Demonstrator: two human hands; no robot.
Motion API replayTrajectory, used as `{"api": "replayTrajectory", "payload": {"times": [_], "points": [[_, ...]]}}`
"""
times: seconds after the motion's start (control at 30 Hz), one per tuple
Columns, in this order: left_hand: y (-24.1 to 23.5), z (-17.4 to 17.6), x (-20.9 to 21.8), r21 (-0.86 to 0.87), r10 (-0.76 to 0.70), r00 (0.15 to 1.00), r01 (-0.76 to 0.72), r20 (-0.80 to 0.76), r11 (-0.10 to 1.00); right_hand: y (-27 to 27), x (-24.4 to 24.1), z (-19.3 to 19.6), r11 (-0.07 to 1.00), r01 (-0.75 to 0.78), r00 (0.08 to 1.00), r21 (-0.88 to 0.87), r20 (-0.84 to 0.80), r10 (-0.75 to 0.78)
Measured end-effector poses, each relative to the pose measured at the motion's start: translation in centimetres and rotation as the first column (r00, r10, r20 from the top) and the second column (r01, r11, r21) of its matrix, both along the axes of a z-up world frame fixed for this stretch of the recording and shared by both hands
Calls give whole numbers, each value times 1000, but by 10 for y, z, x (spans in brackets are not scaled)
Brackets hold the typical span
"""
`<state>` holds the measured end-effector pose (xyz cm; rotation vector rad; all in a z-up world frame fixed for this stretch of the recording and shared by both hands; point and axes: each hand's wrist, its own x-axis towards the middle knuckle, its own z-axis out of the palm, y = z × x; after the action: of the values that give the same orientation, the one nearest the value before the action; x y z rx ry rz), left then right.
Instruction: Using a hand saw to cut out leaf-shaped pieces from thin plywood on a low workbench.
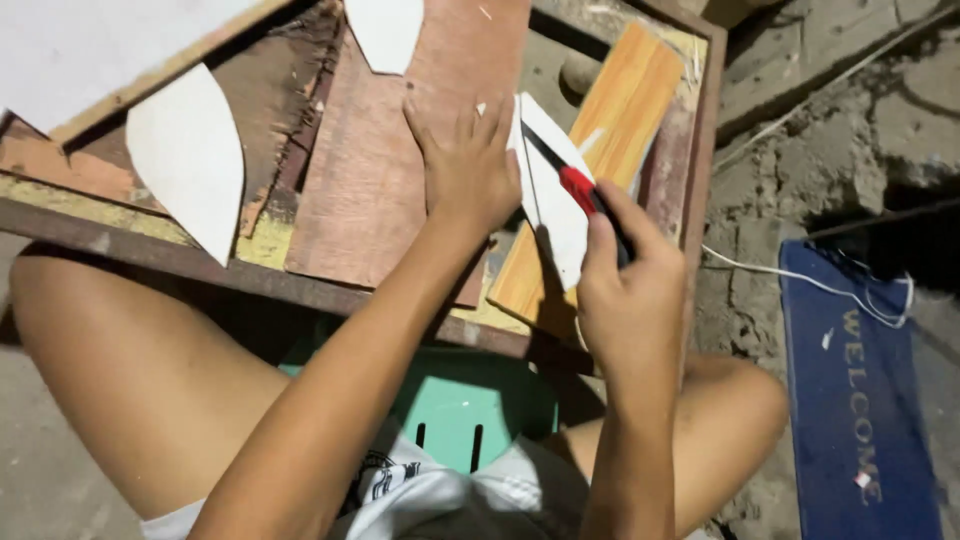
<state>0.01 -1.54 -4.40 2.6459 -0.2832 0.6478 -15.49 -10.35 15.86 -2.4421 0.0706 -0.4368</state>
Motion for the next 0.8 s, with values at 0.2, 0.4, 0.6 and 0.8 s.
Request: {"api": "replayTrajectory", "payload": {"times": [0.2,0.4,0.6,0.8], "points": [[13,86,-16,120,-37,887,104,-460,987,34,10,-41,980,-17,982,199,185,-20],[19,87,-19,149,-19,883,100,-470,984,39,18,-83,989,97,966,112,231,-121],[19,87,-21,118,-62,920,116,-388,986,34,13,-75,992,93,977,83,185,-107],[24,82,-25,-5,-127,952,131,-277,991,51,15,-90,818,228,942,528,92,-322]]}}
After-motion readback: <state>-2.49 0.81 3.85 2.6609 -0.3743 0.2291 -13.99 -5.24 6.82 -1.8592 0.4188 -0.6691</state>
